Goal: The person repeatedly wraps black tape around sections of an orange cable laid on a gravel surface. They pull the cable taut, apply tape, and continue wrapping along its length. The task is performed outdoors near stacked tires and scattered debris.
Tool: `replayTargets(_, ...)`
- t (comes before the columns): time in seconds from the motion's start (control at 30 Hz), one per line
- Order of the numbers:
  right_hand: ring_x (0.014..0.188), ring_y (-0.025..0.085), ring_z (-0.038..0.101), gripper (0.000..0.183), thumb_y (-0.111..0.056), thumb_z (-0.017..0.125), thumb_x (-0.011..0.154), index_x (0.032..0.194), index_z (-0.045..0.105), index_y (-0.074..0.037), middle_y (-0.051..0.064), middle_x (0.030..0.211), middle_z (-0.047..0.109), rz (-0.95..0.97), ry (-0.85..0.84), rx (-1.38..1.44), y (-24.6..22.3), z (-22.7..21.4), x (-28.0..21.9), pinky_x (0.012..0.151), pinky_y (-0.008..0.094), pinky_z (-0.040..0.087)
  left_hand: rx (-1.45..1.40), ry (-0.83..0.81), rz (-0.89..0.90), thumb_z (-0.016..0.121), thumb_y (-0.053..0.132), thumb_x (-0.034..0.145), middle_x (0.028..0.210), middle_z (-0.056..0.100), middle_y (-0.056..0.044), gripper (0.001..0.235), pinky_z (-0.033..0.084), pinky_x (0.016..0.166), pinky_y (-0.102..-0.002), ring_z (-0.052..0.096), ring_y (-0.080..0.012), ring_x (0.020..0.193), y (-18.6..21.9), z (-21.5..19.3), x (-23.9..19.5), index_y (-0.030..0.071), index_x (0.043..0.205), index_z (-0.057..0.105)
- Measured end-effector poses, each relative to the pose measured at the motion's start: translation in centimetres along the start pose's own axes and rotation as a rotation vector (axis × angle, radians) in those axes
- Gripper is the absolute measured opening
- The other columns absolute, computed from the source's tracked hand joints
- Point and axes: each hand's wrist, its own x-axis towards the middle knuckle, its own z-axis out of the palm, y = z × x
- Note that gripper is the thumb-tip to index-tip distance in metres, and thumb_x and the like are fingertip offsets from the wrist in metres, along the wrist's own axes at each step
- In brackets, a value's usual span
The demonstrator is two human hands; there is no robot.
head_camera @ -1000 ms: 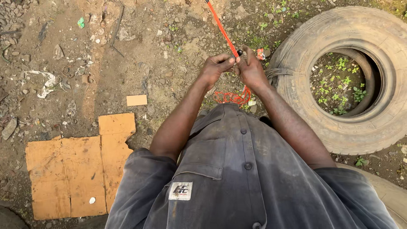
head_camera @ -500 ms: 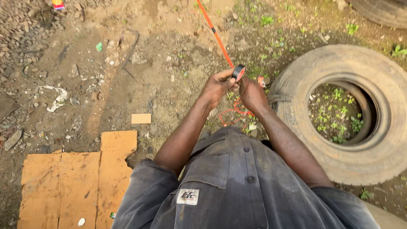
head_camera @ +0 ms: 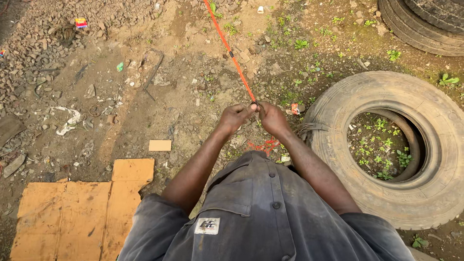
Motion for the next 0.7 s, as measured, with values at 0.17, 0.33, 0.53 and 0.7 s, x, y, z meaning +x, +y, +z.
replayTargets(0.17, 0.072, 0.023, 0.066, 0.024, -0.024, 0.048, 0.109, 0.106, 0.063, -0.004, 0.011, 0.082, 0.066, 0.086, -0.084, 0.018, 0.1, 0.7, 0.2, 0.067, 0.044, 0.052, -0.153, 0.208, 0.234, 0.082, 0.043, 0.076, 0.092, 0.068, -0.008, 0.055, 0.06, 0.062, -0.037, 0.066, -0.0162, 0.073, 2.1, 1.3, 2.1, 0.004, 0.11, 0.062)
replayTargets(0.33, 0.082, 0.02, 0.068, 0.024, -0.023, 0.051, 0.105, 0.115, 0.065, -0.006, 0.009, 0.095, 0.07, -0.195, 0.001, 0.218, 0.3, 0.5, 0.2, 0.071, 0.042, 0.053, 0.009, 0.214, 0.021, 0.07, 0.049, 0.089, 0.084, 0.065, -0.007, 0.043, 0.057, 0.061, -0.035, 0.065, -0.0164, 0.069, 2.6, 2.3, 2.1, 0.007, 0.096, 0.062)
replayTargets(0.53, 0.072, 0.023, 0.063, 0.026, -0.026, 0.05, 0.105, 0.115, 0.066, -0.008, 0.013, 0.082, 0.064, -0.038, -0.022, 0.049, 0.7, 0.1, 0.6, 0.068, 0.044, 0.051, 0.231, 0.023, 0.236, 0.067, 0.058, 0.089, 0.087, 0.069, -0.009, 0.045, 0.055, 0.069, -0.035, 0.067, -0.0157, 0.078, 1.1, -0.6, -0.8, 0.014, 0.095, 0.077)
replayTargets(0.7, 0.072, 0.019, 0.062, 0.032, -0.029, 0.046, 0.111, 0.104, 0.064, -0.004, 0.007, 0.083, 0.061, 0.071, -0.112, -0.036, 0.8, 0.9, 1.0, 0.068, 0.043, 0.051, -0.232, 0.148, 0.19, 0.075, 0.043, 0.083, 0.087, 0.071, -0.016, 0.037, 0.058, 0.064, -0.047, 0.07, -0.0255, 0.072, 1.5, 1.8, 2.6, 0.012, 0.094, 0.059)
